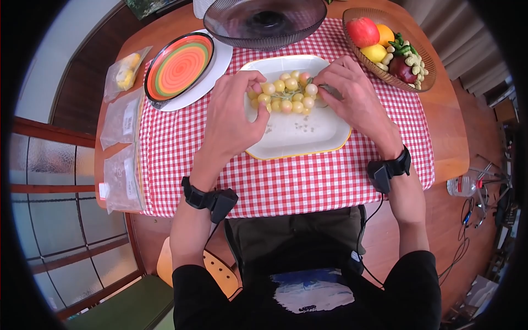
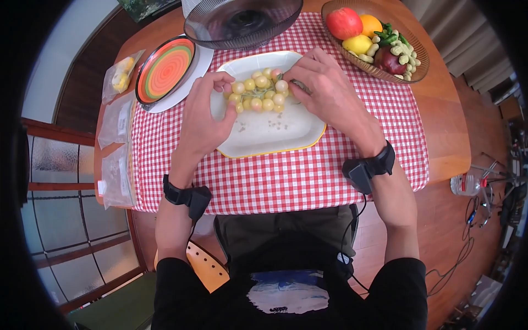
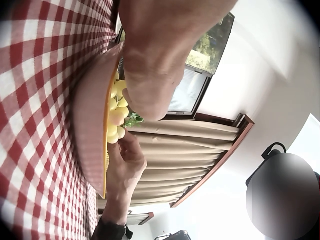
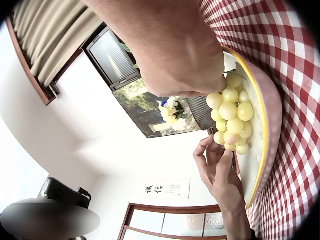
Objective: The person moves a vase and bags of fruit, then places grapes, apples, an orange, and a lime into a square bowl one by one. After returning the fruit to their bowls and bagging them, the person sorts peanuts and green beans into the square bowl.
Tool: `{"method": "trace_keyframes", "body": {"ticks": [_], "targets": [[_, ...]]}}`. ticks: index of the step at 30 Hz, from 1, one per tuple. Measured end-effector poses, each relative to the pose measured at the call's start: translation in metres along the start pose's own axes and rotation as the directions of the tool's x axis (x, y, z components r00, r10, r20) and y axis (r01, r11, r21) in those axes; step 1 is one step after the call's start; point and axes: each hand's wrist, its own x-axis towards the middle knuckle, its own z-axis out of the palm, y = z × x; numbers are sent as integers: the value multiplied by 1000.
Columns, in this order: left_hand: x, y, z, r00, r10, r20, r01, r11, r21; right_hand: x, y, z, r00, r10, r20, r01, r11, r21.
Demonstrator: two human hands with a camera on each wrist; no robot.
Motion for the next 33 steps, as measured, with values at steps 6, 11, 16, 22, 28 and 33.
{"method": "trace_keyframes", "body": {"ticks": [6, 11, 16, 22, 28, 33], "targets": [[-1, 3, -4, 995, -14, 101, 11, 1000, 22, -1, 0, 0, 1000, 1, -6, -1, 1000, 1], [0, 3, -3, 997, -12, 81, 10, 1000, 30, -1, 1, 2, 1000, -2, -24, 2, 1000, 1], [-1, 2, -2, 998, -17, 56, 16, 1000, 19, -1, 0, -2, 999, 19, 32, -19, 1000, -19], [-1, 1, -2, 999, -22, 34, 21, 1000, 16, -1, -1, -2, 1000, 16, 24, -16, 1000, -19], [-1, 2, -1, 999, -26, 24, 26, 1000, 12, -1, 0, -1, 1000, 9, 18, -8, 1000, -20], [-1, 0, 0, 1000, -22, 11, 22, 1000, -22, -2, 0, -1, 999, 17, 27, -16, 1000, -17]]}}
